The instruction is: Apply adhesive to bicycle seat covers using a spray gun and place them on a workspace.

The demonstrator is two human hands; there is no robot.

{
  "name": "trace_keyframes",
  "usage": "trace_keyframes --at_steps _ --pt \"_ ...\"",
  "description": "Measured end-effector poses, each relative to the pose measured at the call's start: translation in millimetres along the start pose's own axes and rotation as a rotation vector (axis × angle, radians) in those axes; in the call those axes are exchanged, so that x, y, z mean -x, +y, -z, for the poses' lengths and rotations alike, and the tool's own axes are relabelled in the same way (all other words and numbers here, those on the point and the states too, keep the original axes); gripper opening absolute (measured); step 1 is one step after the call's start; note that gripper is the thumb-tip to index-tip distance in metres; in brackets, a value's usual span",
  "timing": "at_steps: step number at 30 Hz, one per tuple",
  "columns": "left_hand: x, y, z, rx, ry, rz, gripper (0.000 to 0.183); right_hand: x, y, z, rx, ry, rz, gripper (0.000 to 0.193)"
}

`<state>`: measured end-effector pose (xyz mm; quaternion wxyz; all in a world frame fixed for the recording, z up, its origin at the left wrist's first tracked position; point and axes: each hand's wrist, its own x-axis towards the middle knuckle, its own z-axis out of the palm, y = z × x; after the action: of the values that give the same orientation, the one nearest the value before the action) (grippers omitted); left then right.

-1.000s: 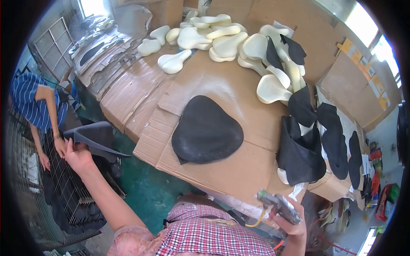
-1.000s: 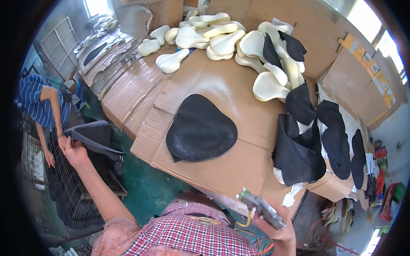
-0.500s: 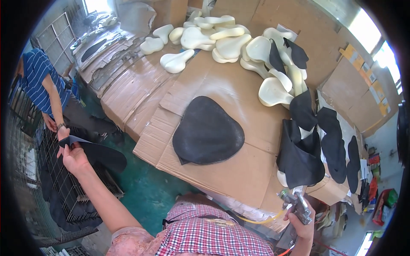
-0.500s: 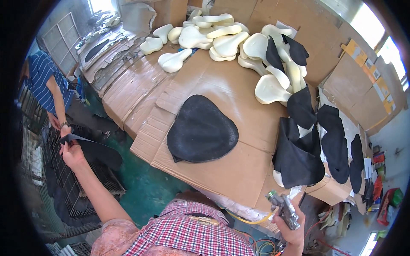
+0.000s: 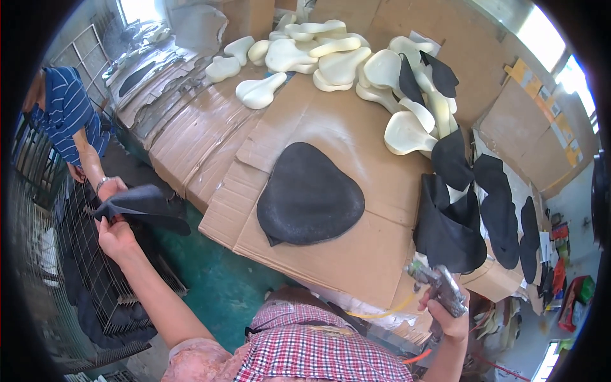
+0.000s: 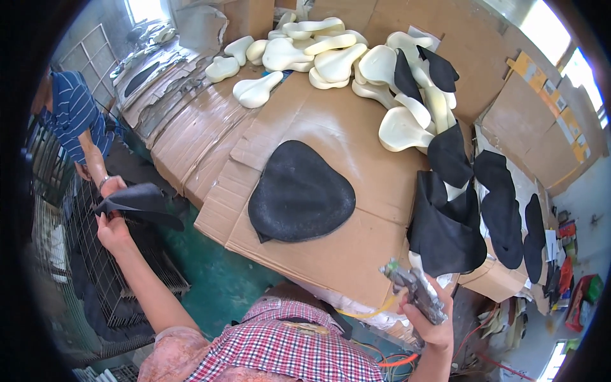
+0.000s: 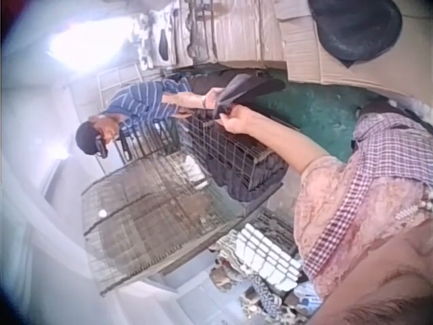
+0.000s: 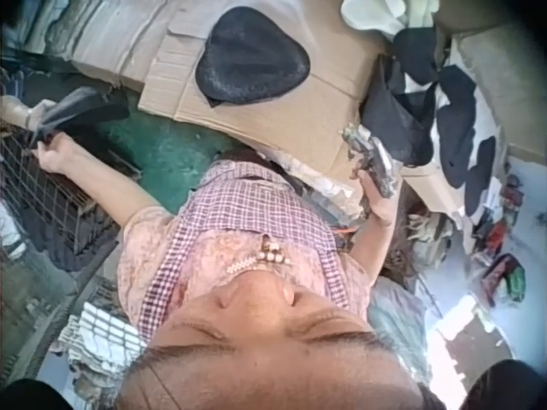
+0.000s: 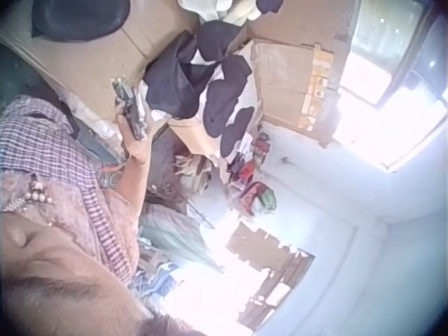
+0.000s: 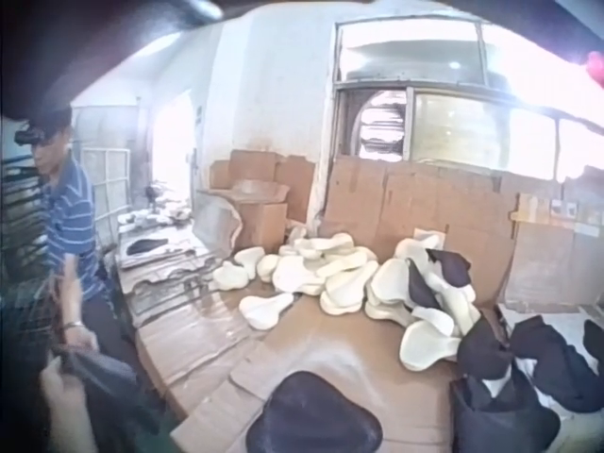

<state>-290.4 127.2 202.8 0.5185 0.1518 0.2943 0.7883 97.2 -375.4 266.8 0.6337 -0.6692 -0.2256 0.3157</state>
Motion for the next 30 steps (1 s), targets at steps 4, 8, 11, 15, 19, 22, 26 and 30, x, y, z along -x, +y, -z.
trace_keyframes --at_steps 4,8,11,15,19,22,26,30 --pt "-17 -22 21 0.01 -0.027 -0.038 0.028 16 2 27 0.248 -0.163 -0.08 0.06" --pt "37 -82 10 -0.124 -0.284 0.131 0.005 9 -4 5 0.149 -0.054 -0.058 0.051" --pt "97 -161 25 -0.495 -0.43 0.272 0.011 3 -5 7 0.252 -0.204 0.013 0.052" --pt "146 -250 84 -1.524 -0.791 0.24 0.031 18 -4 16 0.327 -0.183 0.001 0.056" --pt "198 -263 79 -1.996 -0.823 -0.163 0.026 33 6 31 0.147 0.014 -0.049 0.06" --pt "203 -260 72 -1.99 -0.861 -0.208 0.02 38 7 20 0.024 -0.073 -0.126 0.06" --pt "194 -271 72 -1.882 -0.871 -0.264 0.015 25 13 10 -0.026 0.054 0.027 0.058" --pt "187 -284 68 -1.348 -0.606 0.413 0.02 28 13 24 -0.017 0.067 -0.008 0.058"
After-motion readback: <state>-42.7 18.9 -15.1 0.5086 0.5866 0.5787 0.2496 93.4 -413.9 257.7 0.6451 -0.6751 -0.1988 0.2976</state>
